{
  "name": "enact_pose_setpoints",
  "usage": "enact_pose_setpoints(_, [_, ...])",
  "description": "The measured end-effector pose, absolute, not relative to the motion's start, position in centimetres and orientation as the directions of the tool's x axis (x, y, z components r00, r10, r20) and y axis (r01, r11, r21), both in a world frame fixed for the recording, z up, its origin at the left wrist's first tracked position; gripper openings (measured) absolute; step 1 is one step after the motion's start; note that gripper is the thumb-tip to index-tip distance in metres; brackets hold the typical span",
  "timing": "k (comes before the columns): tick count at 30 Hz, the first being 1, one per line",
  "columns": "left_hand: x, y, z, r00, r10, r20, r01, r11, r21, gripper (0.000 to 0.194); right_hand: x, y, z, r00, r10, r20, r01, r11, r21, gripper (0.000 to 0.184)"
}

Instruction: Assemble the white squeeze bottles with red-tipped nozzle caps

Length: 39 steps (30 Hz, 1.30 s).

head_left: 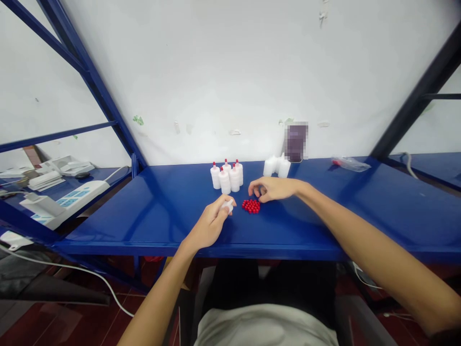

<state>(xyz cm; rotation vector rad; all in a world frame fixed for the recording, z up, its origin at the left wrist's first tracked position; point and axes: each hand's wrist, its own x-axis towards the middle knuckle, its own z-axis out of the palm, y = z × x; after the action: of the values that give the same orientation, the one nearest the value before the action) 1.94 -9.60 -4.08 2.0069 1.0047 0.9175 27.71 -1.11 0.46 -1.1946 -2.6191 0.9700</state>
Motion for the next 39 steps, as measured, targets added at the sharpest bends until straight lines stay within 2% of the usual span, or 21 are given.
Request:
enact_pose_setpoints(2, [2.0, -9.7, -4.1, 0.456, 0.841, 0.292, 0.371, -0.478, 0.797, 0.025, 28.0, -0.9, 0.4, -0.702, 0.677, -0.22, 0.647, 0.477, -0.594, 0.045])
enact_pose_setpoints(4, [2.0, -9.8, -4.0, 0.472, 0.826, 0.308, 0.389, -0.509, 0.768, 0.025, 28.0, -0.8, 0.3, -0.708, 0.666, -0.235, 0.649, 0.482, -0.588, 0.049])
enact_pose_setpoints(18, [2.1, -9.7, -3.9, 0.511, 0.796, 0.324, 0.431, -0.563, 0.705, 0.026, 27.3, -1.6, 0.4, -0.684, 0.708, -0.178, 0.67, 0.511, -0.539, 0.019])
enact_pose_setpoints(25, [2.1, -9.7, -3.9, 0.51, 0.795, 0.33, 0.425, -0.566, 0.706, 0.025, 27.7, -1.5, 0.9, -0.622, 0.756, -0.203, 0.715, 0.444, -0.539, 0.014])
enact_pose_setpoints(27, [2.1, -9.7, -3.9, 0.493, 0.801, 0.339, 0.433, -0.564, 0.703, 0.024, 27.6, -1.3, 0.6, -0.623, 0.775, -0.106, 0.681, 0.47, -0.562, 0.014])
enact_pose_setpoints(32, [1.9, -9.5, -4.0, 0.382, 0.861, 0.337, 0.445, -0.491, 0.749, 0.023, 24.9, -3.0, -0.6, -0.531, 0.76, 0.375, 0.381, 0.609, -0.695, 0.017])
enact_pose_setpoints(35, [1.7, -9.2, -4.1, 0.344, 0.882, 0.321, 0.385, -0.444, 0.809, 0.026, 22.8, -5.1, -1.0, -0.537, 0.71, 0.455, 0.208, 0.634, -0.745, 0.014])
enact_pose_setpoints(39, [1.7, -9.1, -4.1, 0.342, 0.875, 0.344, 0.319, -0.452, 0.833, 0.028, 21.3, -7.0, -1.1, -0.553, 0.68, 0.481, 0.13, 0.64, -0.757, 0.009])
